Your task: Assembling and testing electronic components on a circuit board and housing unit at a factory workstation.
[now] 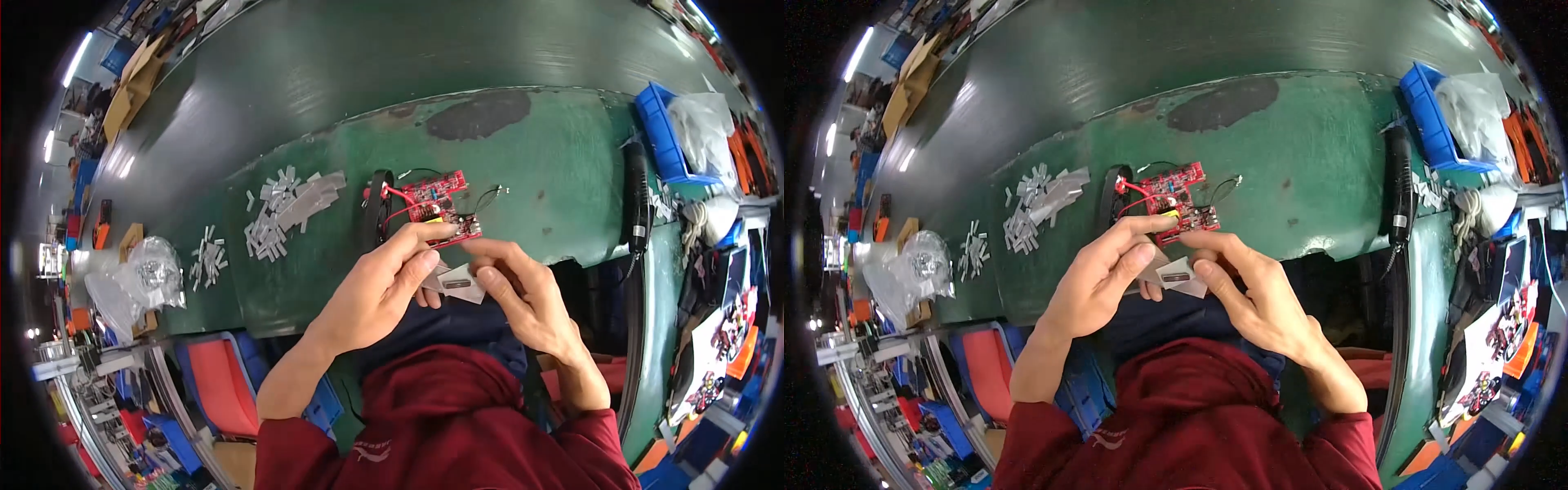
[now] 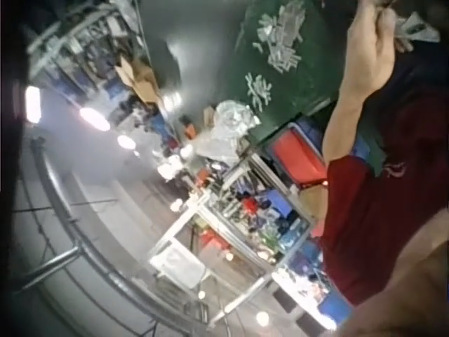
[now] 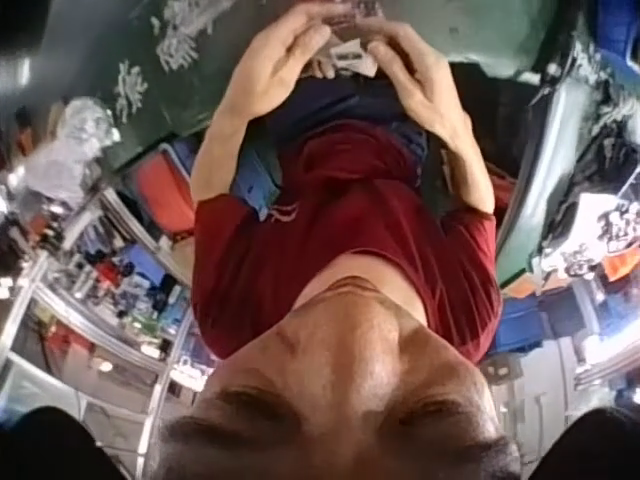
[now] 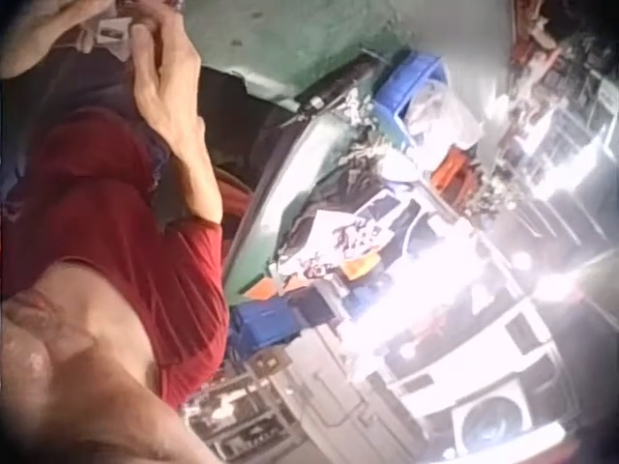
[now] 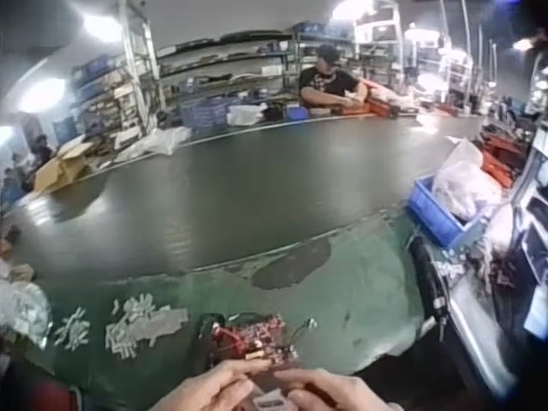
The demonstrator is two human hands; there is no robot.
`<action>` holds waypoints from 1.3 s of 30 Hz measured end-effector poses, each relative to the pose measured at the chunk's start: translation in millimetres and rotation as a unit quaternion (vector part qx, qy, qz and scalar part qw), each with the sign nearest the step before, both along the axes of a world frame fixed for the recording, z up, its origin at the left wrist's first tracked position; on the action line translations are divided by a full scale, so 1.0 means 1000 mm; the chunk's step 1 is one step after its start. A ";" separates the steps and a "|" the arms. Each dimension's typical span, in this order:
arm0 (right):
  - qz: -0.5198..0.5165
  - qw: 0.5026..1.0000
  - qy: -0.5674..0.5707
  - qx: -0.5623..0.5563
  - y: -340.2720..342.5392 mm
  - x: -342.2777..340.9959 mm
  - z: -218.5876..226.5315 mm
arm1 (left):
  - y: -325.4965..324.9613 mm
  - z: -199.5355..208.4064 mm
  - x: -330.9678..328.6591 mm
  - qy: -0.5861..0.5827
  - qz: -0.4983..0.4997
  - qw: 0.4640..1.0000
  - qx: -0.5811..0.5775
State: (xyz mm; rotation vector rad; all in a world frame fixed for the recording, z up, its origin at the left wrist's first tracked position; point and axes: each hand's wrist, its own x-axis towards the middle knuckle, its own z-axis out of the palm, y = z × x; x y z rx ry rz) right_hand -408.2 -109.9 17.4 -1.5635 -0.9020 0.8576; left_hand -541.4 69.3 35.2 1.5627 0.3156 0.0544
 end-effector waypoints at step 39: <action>0.020 0.978 0.203 -0.042 -0.005 -0.011 -0.014 | -0.002 -0.034 -0.015 -0.207 0.035 0.844 0.494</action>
